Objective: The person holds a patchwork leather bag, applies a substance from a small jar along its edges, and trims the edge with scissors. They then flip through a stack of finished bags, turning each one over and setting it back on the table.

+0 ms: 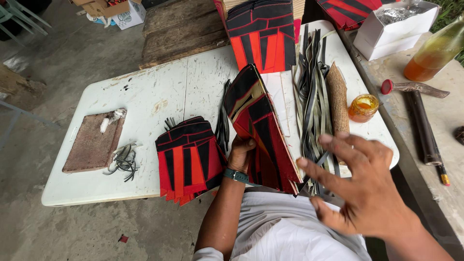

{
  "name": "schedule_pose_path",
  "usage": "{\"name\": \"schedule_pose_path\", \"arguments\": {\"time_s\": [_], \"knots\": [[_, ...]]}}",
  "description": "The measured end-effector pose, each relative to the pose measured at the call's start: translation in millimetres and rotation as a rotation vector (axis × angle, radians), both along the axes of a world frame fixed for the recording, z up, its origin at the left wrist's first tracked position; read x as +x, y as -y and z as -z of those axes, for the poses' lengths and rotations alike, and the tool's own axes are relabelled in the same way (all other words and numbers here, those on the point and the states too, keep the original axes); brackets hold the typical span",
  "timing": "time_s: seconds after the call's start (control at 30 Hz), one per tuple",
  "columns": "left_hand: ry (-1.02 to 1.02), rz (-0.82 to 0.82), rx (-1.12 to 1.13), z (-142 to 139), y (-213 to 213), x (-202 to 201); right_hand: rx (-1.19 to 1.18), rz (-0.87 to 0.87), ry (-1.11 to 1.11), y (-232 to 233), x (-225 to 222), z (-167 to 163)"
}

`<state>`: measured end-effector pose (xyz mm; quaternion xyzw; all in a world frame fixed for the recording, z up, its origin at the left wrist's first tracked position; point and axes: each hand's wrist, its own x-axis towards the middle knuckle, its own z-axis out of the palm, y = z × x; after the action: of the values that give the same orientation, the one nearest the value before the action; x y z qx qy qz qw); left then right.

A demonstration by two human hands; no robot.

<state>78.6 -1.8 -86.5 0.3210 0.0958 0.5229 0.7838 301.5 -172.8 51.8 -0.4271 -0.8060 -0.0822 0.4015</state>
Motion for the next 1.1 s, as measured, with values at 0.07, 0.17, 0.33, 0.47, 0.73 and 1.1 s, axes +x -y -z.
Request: {"name": "schedule_pose_path", "arguments": {"time_s": [0.07, 0.17, 0.33, 0.47, 0.73, 1.1], "knots": [[-0.018, 0.001, 0.027, -1, 0, 1, 0.026, 0.059, 0.032, -6, 1, 4], [-0.006, 0.016, 0.011, -1, 1, 2, 0.028, -0.014, -0.008, -6, 3, 7], [0.006, 0.023, -0.022, -2, 2, 3, 0.023, -0.203, -0.044, 11, 4, 0], [0.003, 0.023, -0.029, -1, 2, 2, 0.035, -0.162, -0.094, 9, 3, -2], [-0.062, -0.023, -0.02, 2, 0, -1, -0.046, -0.249, -0.169, 20, -4, 2], [-0.045, 0.066, 0.011, 1, 12, 2, 0.053, -0.138, 0.051, 4, -5, 0]]}}
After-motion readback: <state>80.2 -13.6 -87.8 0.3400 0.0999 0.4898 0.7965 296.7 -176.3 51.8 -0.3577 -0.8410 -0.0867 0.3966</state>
